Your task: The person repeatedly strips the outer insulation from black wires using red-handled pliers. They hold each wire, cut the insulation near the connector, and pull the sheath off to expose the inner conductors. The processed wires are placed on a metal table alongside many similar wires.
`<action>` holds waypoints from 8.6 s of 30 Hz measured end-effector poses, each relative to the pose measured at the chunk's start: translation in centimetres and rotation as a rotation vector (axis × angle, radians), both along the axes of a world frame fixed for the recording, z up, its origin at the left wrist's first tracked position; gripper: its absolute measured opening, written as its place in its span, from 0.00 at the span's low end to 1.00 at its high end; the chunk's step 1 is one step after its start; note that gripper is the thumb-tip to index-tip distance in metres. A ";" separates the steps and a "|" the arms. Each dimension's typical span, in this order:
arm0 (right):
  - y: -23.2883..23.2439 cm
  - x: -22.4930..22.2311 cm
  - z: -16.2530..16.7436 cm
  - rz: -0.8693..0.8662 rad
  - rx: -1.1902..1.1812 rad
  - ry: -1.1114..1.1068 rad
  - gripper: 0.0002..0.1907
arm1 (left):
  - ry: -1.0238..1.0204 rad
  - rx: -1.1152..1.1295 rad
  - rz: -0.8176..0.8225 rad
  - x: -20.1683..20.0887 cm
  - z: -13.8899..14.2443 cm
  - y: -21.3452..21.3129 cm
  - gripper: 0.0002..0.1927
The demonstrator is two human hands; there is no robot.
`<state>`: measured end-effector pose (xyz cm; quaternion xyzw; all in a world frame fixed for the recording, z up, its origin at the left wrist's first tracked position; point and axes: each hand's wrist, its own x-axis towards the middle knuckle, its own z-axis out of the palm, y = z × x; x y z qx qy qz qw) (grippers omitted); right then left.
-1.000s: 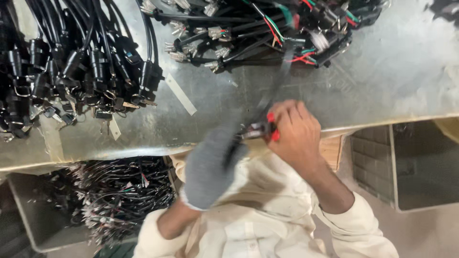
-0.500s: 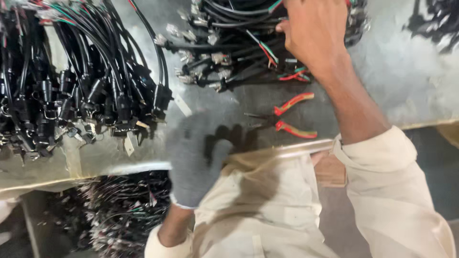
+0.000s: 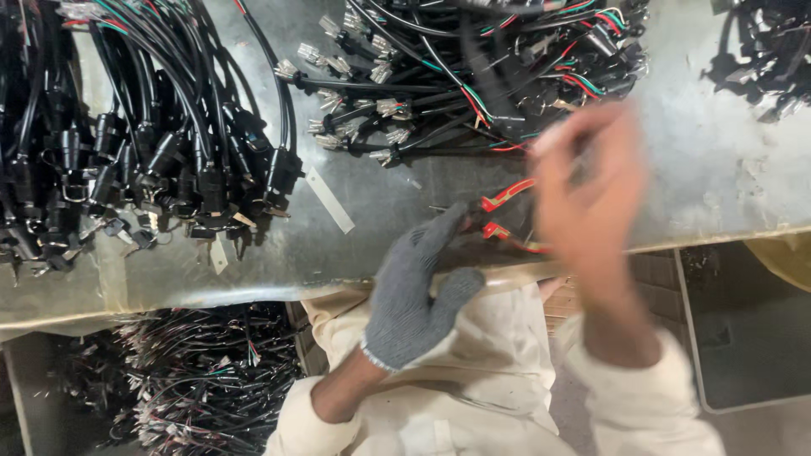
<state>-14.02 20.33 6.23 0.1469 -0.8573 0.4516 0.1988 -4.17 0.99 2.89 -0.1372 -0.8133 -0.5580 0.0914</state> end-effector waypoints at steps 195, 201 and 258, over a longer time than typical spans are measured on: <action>-1.2 11.3 0.0 0.213 0.237 0.006 0.14 | -0.266 0.664 -0.151 2.3 0.9 0.5 0.13; 0.5 13.7 2.1 0.301 -1.026 -0.459 0.11 | -0.336 0.384 -0.380 5.1 1.0 4.5 0.14; -0.8 10.9 -6.1 0.402 -0.075 -0.311 0.27 | -0.377 0.245 0.079 3.0 -1.8 -1.1 0.28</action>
